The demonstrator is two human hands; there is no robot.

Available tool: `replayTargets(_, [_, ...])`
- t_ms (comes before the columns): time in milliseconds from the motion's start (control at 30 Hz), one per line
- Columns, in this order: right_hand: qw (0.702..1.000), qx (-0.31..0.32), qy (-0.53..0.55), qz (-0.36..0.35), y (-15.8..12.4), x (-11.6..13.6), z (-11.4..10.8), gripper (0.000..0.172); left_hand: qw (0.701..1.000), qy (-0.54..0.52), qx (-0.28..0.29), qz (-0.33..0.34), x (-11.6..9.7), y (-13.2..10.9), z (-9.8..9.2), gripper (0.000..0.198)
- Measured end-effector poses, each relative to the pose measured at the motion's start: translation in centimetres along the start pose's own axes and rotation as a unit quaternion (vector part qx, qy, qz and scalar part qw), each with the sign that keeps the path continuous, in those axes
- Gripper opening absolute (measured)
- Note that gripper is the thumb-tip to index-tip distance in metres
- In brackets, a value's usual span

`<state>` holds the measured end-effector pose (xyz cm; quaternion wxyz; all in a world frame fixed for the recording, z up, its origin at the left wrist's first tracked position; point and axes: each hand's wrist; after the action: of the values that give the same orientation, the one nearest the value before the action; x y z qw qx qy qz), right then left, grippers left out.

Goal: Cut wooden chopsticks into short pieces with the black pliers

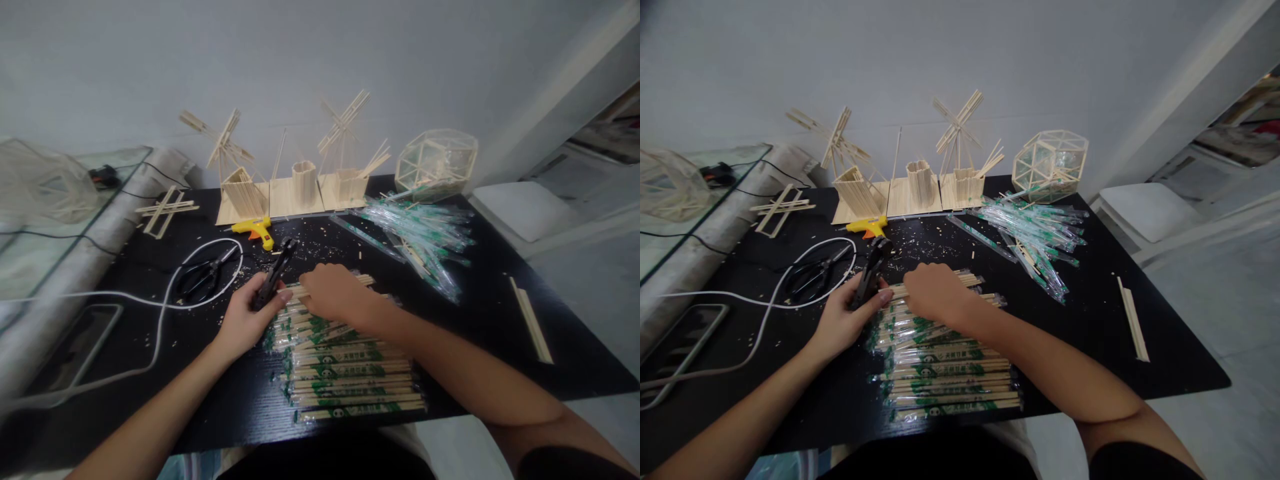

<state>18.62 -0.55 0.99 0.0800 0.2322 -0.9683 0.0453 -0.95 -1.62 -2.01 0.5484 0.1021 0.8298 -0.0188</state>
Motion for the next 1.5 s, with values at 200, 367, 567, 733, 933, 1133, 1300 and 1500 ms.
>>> replayTargets(200, [0.995,-0.031,-0.014,0.096,1.2,-4.5,-0.6,0.03,0.997,-0.048,-0.038,-0.039,1.0,0.5,-0.1,0.027])
replayTargets(367, [0.989,-0.032,-0.021,0.143,1.7,-7.9,-0.8,0.036,0.997,-0.043,-0.04,-0.048,1.1,0.7,-0.3,0.025])
replayTargets(567, [0.979,0.008,-0.025,0.201,0.6,-10.1,-2.7,0.029,0.999,0.005,-0.045,-0.003,0.4,0.7,-0.2,0.023])
replayTargets(733, [0.968,0.043,-0.023,0.248,0.0,-11.6,-3.6,0.029,0.999,0.009,-0.045,0.0,0.3,0.8,-0.2,0.023])
replayTargets(933, [0.967,0.048,0.023,0.25,0.6,-11.2,-2.4,0.023,0.999,0.028,-0.041,0.013,0.6,0.8,-0.2,0.022])
replayTargets(1133, [0.965,-0.026,0.093,0.245,1.4,-11.3,-2.7,0.034,0.999,0.025,-0.041,0.007,0.9,0.8,-0.1,0.021])
replayTargets(1300, [0.794,-0.357,0.417,0.262,4.2,-14.0,-4.8,0.052,1.0,0.007,-0.028,-0.011,1.6,0.6,-0.1,0.023])
replayTargets(1500, [0.595,-0.488,0.613,0.177,9.4,-18.5,-9.2,0.06,0.999,0.029,-0.019,-0.014,2.2,0.8,-0.4,0.023])
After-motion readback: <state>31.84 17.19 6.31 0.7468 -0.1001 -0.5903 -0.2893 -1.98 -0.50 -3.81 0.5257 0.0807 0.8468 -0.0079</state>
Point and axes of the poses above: each hand's wrist, its own y-axis towards the middle knuckle, its own z-axis out of the palm, x = y × z, and after that the axes turned 5 degrees about -x, right-handed
